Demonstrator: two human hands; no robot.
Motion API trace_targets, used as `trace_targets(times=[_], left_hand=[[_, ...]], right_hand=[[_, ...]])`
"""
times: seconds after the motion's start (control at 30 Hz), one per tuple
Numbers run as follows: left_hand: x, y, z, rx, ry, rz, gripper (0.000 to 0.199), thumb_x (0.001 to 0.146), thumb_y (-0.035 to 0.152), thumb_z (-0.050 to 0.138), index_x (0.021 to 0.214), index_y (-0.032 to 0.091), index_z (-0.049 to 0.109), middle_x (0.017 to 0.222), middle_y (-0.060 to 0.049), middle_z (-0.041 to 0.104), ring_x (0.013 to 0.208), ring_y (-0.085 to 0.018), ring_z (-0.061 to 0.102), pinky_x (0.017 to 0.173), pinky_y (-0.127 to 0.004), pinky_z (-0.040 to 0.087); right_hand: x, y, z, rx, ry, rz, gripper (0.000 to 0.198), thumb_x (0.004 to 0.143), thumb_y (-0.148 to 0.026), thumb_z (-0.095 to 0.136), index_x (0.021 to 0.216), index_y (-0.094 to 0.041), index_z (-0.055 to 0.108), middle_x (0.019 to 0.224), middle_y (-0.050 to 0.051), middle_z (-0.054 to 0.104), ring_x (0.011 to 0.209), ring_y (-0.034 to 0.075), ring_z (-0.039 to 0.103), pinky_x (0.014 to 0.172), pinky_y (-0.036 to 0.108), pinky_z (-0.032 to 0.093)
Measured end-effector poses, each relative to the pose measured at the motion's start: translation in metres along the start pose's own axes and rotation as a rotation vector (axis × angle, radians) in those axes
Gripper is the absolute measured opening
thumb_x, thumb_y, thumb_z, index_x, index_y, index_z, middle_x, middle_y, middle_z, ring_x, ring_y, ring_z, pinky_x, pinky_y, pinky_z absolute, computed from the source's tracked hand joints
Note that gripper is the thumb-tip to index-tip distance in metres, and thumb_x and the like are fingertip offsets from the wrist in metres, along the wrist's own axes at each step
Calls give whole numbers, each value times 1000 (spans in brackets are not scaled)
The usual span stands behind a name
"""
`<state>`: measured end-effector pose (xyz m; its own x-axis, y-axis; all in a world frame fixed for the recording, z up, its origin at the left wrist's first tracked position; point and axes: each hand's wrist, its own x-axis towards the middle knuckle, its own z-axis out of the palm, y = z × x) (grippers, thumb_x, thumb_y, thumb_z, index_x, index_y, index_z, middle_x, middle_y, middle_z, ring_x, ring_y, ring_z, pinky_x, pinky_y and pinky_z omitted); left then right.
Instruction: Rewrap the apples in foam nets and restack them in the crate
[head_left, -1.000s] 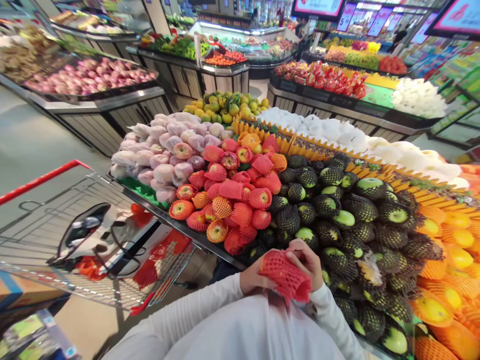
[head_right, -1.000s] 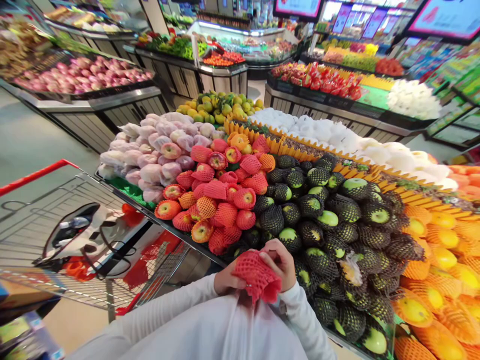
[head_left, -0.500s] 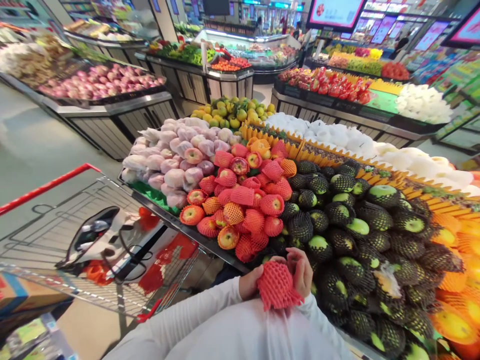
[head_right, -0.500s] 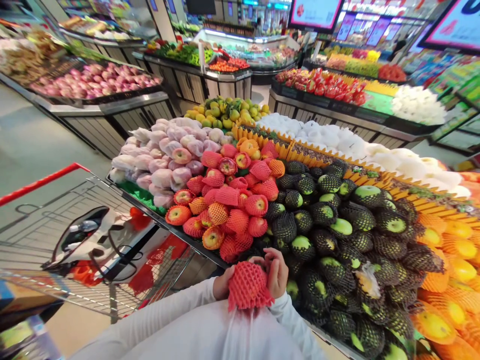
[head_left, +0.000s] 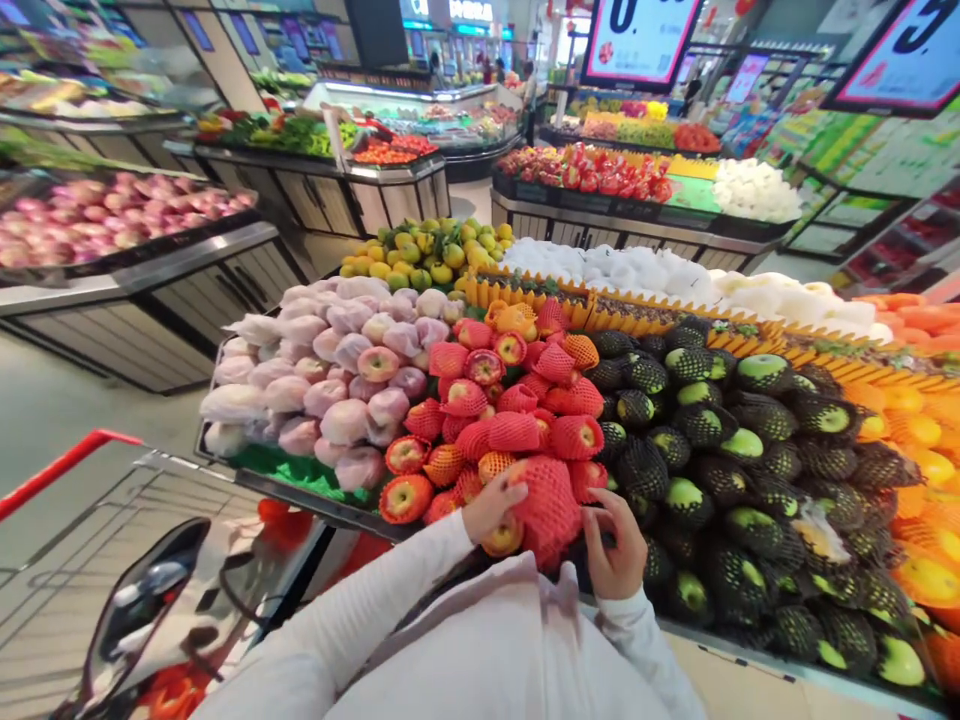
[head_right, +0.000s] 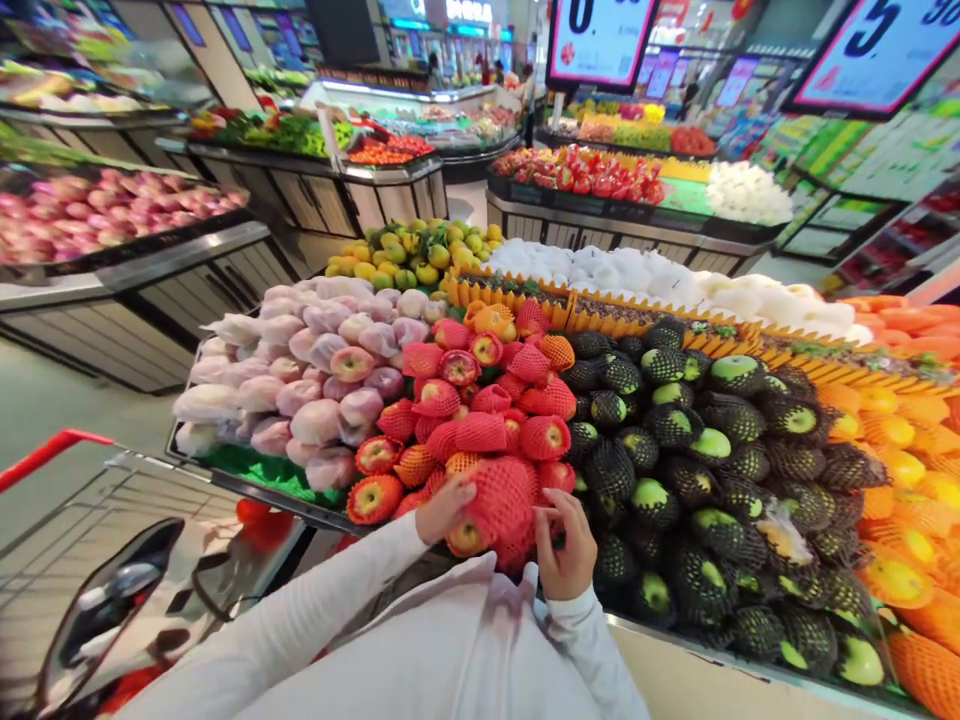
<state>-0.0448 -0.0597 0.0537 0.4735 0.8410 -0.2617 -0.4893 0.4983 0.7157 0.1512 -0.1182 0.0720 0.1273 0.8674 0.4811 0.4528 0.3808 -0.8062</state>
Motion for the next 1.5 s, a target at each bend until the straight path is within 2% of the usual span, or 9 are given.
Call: trace_targets(times=[0.27, 0.47, 0.67, 0.83, 0.93, 1.1, 1.23, 1.4, 1.5], left_hand=[[137, 113, -36, 985, 131, 542, 67, 78, 48, 71, 128, 17, 38, 133, -15, 51, 124, -24, 53, 112, -40, 38], [201, 99, -25, 1730, -101, 263, 61, 74, 52, 76, 116, 13, 56, 120, -17, 60, 116, -36, 56, 104, -50, 41], [188, 106, -34, 1732, -80, 374, 55, 85, 52, 63, 123, 12, 59, 139, -19, 48, 128, -36, 45, 112, -48, 33], [159, 165, -94, 1650, 600, 678, 40, 89, 33, 56, 124, 13, 58, 137, -17, 51, 130, -32, 42, 115, -45, 30], [144, 186, -135, 1638, 876, 412, 47, 85, 36, 59, 126, 11, 56, 133, -22, 52, 125, -39, 47, 105, -53, 37], [133, 187, -173, 1537, 749, 185, 69, 78, 47, 68, 134, 12, 47, 127, -21, 55, 114, -35, 59, 99, -45, 45], [130, 187, -177, 1416, 798, 313, 59, 73, 38, 72, 122, 12, 52, 120, -16, 61, 114, -30, 60, 103, -41, 45], [145, 198, -149, 1193, 1127, 740, 57, 82, 38, 63, 127, 9, 44, 129, -19, 54, 124, -28, 52, 112, -40, 38], [180, 201, -113, 1249, 935, 957, 61, 86, 38, 60, 135, 10, 36, 134, -20, 49, 130, -26, 47, 116, -39, 34]], right_hand=[[-35, -11, 18, -217, 133, 93, 24, 97, -22, 57, 120, -16, 59, 115, 12, 61, 68, 11, 67, 58, 21, 56], [-53, -23, 16, -393, 231, 125, 23, 97, -25, 58, 118, -16, 59, 113, 12, 62, 66, 12, 67, 58, 20, 56], [-53, -27, 10, -461, 239, 124, 21, 98, -26, 58, 115, -14, 61, 113, 13, 61, 64, 11, 67, 54, 18, 56], [-40, -22, 12, -460, 228, 110, 21, 97, -28, 59, 111, -13, 63, 111, 14, 63, 62, 12, 67, 53, 20, 56], [-29, -18, 18, -438, 200, 74, 20, 96, -26, 59, 111, -14, 64, 110, 13, 64, 67, 13, 68, 54, 20, 57], [-13, -13, 31, -363, 132, 63, 18, 96, -24, 59, 110, -14, 65, 114, 14, 63, 62, 11, 66, 56, 22, 58], [-2, -13, 36, -337, 113, 50, 17, 96, -23, 60, 109, -14, 65, 113, 13, 62, 64, 11, 66, 56, 20, 58], [4, -11, 31, -365, 115, 30, 17, 96, -22, 59, 110, -16, 65, 114, 12, 62, 66, 11, 66, 58, 20, 58], [2, -8, 25, -398, 150, 36, 17, 96, -24, 59, 109, -15, 65, 112, 13, 63, 62, 11, 66, 54, 21, 57]])
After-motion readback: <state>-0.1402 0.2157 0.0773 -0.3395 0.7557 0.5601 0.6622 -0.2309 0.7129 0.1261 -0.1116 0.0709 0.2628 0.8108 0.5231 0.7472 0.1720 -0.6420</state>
